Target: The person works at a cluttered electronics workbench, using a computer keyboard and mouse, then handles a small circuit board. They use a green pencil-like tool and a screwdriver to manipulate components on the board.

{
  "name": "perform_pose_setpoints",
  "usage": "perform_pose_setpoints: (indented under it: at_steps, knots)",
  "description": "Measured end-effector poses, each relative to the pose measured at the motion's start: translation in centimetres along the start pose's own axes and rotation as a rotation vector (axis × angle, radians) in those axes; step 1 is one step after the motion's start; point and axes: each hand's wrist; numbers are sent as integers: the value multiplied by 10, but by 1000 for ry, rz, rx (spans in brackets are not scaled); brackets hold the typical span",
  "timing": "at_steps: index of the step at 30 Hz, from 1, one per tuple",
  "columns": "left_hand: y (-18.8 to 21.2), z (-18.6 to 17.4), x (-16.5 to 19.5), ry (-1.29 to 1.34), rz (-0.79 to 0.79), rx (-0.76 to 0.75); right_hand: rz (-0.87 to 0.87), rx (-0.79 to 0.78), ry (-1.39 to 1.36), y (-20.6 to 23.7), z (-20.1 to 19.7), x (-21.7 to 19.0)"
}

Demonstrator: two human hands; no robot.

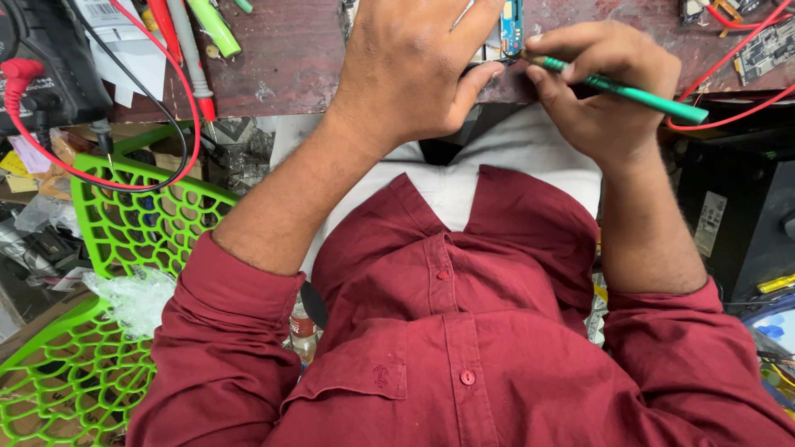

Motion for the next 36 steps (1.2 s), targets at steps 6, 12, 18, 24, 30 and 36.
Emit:
perform_pose_setpoints:
  at_steps: [6,12,18,24,30,36]
  knots:
    - [0,0,0,-7,4,3,-231,56,133,2,10,4]
    - [3,4,0,16,4,10,-451,8,279,-1,10,3]
    - [6,4,-2,33,3,25,-443,-43,397,-1,24,-16]
    - [3,1,-3,71,1,33,-487,-39,477,-1,31,-20]
    - [1,1,-7,91,-30,23,-416,-65,506,6,30,-20]
    - [2,3,-7,61,-10,56,-199,71,368,9,40,-23]
Point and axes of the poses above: each hand's wrist, its own y-axis away from the middle knuckle, its own z-axis out of the palm, x = y × z, and after that the axes turned 5 degrees about x, right-handed
